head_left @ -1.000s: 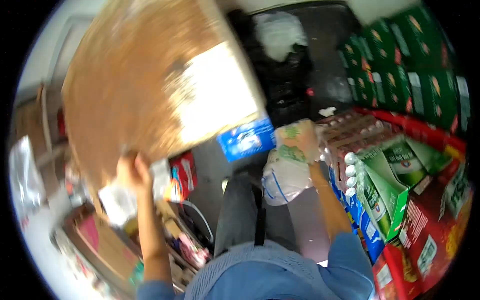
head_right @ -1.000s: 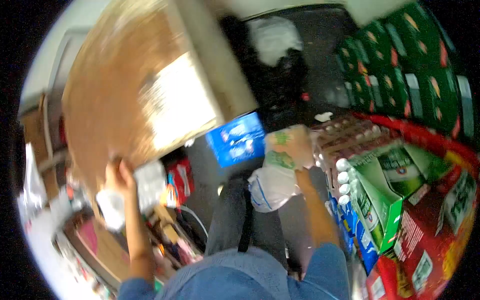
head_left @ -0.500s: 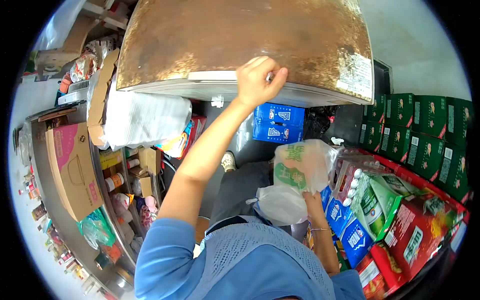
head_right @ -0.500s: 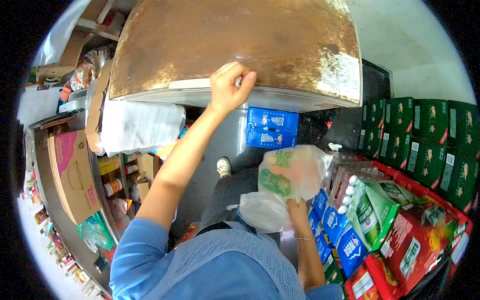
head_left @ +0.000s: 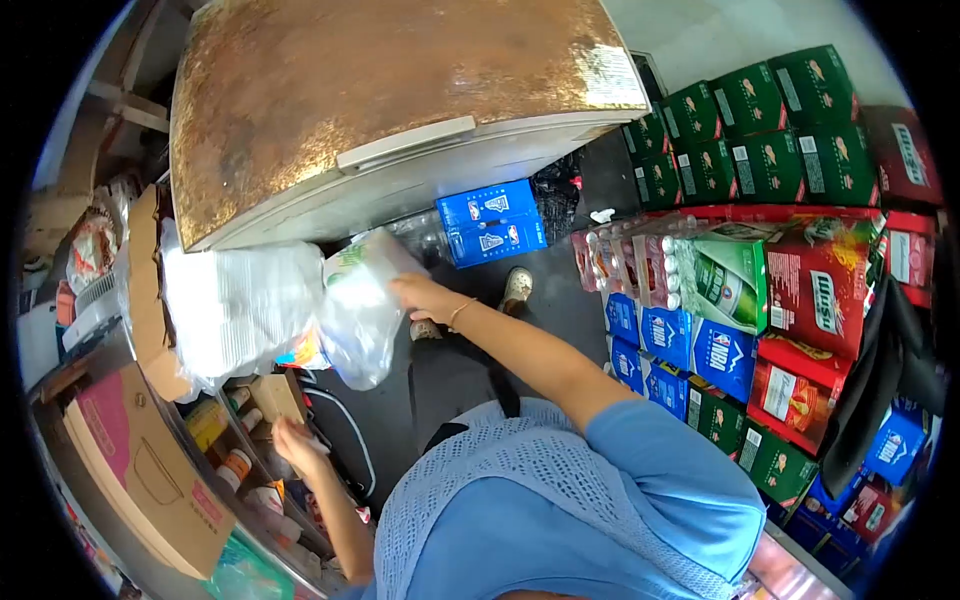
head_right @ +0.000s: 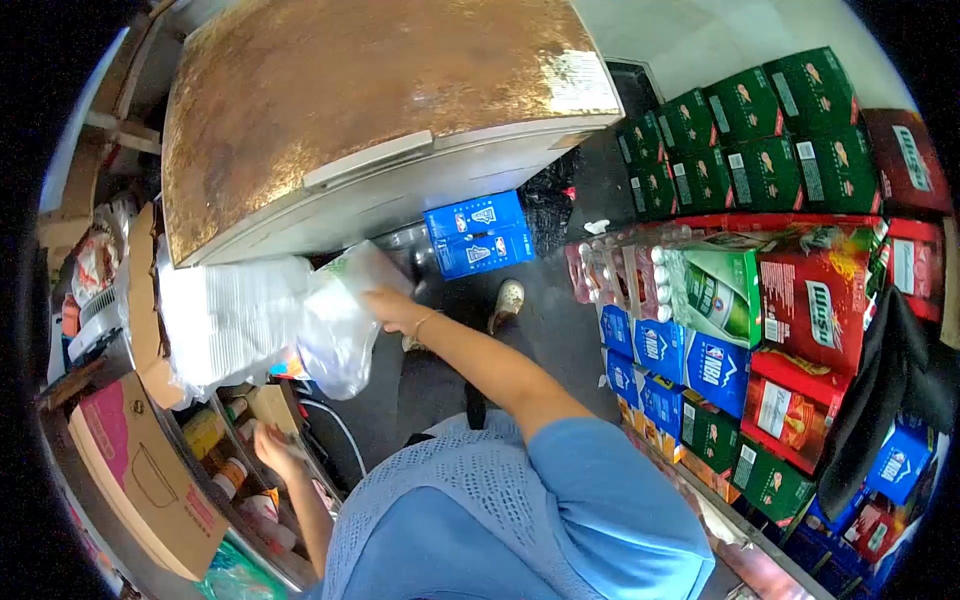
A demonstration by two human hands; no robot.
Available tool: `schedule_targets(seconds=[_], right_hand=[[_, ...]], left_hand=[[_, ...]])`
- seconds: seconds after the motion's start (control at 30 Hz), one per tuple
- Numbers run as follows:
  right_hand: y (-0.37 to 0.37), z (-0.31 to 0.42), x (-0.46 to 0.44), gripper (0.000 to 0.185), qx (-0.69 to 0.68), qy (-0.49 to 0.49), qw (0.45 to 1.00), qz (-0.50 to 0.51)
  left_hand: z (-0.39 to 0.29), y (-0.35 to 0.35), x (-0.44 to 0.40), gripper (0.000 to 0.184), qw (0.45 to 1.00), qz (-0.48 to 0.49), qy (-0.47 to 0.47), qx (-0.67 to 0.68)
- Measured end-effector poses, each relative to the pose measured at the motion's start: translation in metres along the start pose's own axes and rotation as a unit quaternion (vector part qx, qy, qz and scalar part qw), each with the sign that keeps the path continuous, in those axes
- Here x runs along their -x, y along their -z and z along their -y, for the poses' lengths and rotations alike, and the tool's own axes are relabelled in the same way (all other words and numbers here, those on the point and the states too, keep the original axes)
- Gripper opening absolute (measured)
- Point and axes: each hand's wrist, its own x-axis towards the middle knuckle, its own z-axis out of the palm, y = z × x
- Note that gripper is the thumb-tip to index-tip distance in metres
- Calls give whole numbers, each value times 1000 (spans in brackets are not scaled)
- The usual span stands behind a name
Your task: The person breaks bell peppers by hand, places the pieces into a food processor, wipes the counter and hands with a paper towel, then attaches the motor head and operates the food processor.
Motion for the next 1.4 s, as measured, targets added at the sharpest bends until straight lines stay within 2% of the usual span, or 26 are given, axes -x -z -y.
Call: schedule_targets(seconds=[0.03,0.07,0.1,0.13,0.17,0.23,0.27,0.3,0.37,0.4,0.47,0.53,0.6,0.63,0.67,0.73,0.8,0.87,0.93,1.03,1.13,1.2,1.27,1.33,1.37,1.4], right_hand=[[-8,1,-10,35,111,116,986,44],[-10,2,-16,36,221,228,944,87],[-12,20,8,37,274,351,894,43],[-4,43,30,36,269,428,863,15],[10,76,56,35,262,503,824,-11],[57,137,73,36,342,642,662,-179],[88,169,77,41,406,649,610,-204],[118,195,73,47,466,652,554,-224],[163,221,49,62,551,611,513,-245],[175,230,40,62,547,616,513,-240],[197,237,28,71,646,593,443,-186],[201,242,28,73,654,585,441,-186],[202,242,26,72,637,607,427,-209],[199,238,24,72,634,601,433,-219],[199,236,23,71,631,608,429,-219],[202,238,23,70,636,613,415,-219],[201,240,23,71,655,604,396,-223],[202,238,23,70,653,603,393,-238],[202,239,24,69,656,606,389,-228],[202,239,28,66,649,610,385,-240],[203,236,26,64,639,619,389,-240],[206,234,25,64,631,624,395,-236],[208,233,22,65,628,621,395,-252],[209,231,24,67,628,624,396,-243],[210,230,24,68,622,626,404,-241],[211,229,25,69,616,627,413,-239]], left_hand=[[2,18,11,22,999,-12,27,-40],[0,16,29,25,995,-51,66,-45],[0,8,45,27,990,-64,130,-2],[3,1,55,28,977,-78,191,43],[23,-3,57,28,973,-70,212,60],[39,-32,75,28,972,-57,217,66],[47,-50,82,28,968,-49,231,81],[49,-70,93,28,972,0,219,85],[48,-118,114,27,975,-21,205,83],[52,-136,119,27,974,-24,205,88],[64,-152,127,27,972,37,209,102],[50,-172,142,26,984,98,145,21],[65,-164,137,27,980,146,118,-67],[79,-158,132,27,979,174,88,-62],[93,-147,122,28,967,209,116,-83],[102,-134,129,28,952,192,207,-118],[140,-87,143,28,943,128,291,-94],[185,-36,171,26,947,88,252,-177],[222,10,198,25,938,67,253,-229],[251,61,224,24,923,46,317,-213],[262,83,211,23,926,44,327,-185],[262,81,177,23,944,67,279,-162],[249,61,126,22,964,101,191,-154],[148,-33,89,27,970,135,64,-191],[107,-71,74,30,959,127,-12,-252],[84,-99,53,28,957,138,-45,-252]])
